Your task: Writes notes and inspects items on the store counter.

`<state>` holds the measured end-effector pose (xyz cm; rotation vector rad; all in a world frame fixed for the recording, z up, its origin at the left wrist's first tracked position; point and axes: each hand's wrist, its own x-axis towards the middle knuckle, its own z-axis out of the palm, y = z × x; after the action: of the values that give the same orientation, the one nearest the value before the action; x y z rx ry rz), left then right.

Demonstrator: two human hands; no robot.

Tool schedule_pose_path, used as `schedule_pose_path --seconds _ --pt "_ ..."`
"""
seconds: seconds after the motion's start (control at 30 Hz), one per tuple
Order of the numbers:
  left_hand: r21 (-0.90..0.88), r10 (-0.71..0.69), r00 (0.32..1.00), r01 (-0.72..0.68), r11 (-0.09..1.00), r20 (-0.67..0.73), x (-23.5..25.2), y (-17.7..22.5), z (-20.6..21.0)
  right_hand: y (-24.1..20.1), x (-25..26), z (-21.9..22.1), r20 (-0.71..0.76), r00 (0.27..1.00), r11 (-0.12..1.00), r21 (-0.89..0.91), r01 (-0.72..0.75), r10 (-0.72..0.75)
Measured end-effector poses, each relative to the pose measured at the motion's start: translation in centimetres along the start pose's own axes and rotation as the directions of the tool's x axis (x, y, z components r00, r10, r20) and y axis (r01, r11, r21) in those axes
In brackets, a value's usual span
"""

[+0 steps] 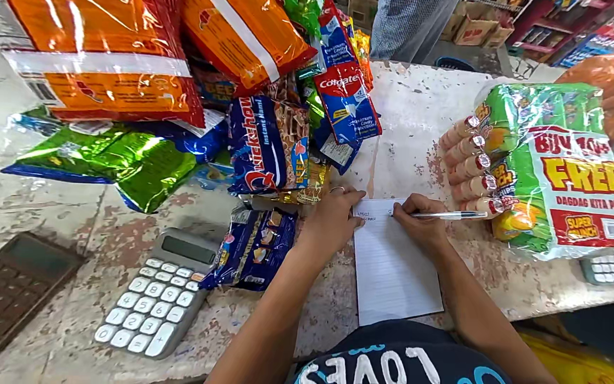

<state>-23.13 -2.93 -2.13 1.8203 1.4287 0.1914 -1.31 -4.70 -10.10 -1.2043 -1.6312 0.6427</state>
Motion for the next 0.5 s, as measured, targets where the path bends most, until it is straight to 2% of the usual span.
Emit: schedule_pose_path --seconds 0.27,0.5 --pt "-0.003 0.003 1.000 -0.003 1.000 0.002 0.2 -0.2 0.1 -0.4 0.1 -0.1 -0.012 0.999 0.999 0.034 -0.039 0.039" --pt "-0.012 0.012 1.000 -0.012 1.000 -0.001 0.2 -0.1 -0.1 0.9 0.0 -0.1 -0.018 1.000 1.000 0.001 0.003 -0.003"
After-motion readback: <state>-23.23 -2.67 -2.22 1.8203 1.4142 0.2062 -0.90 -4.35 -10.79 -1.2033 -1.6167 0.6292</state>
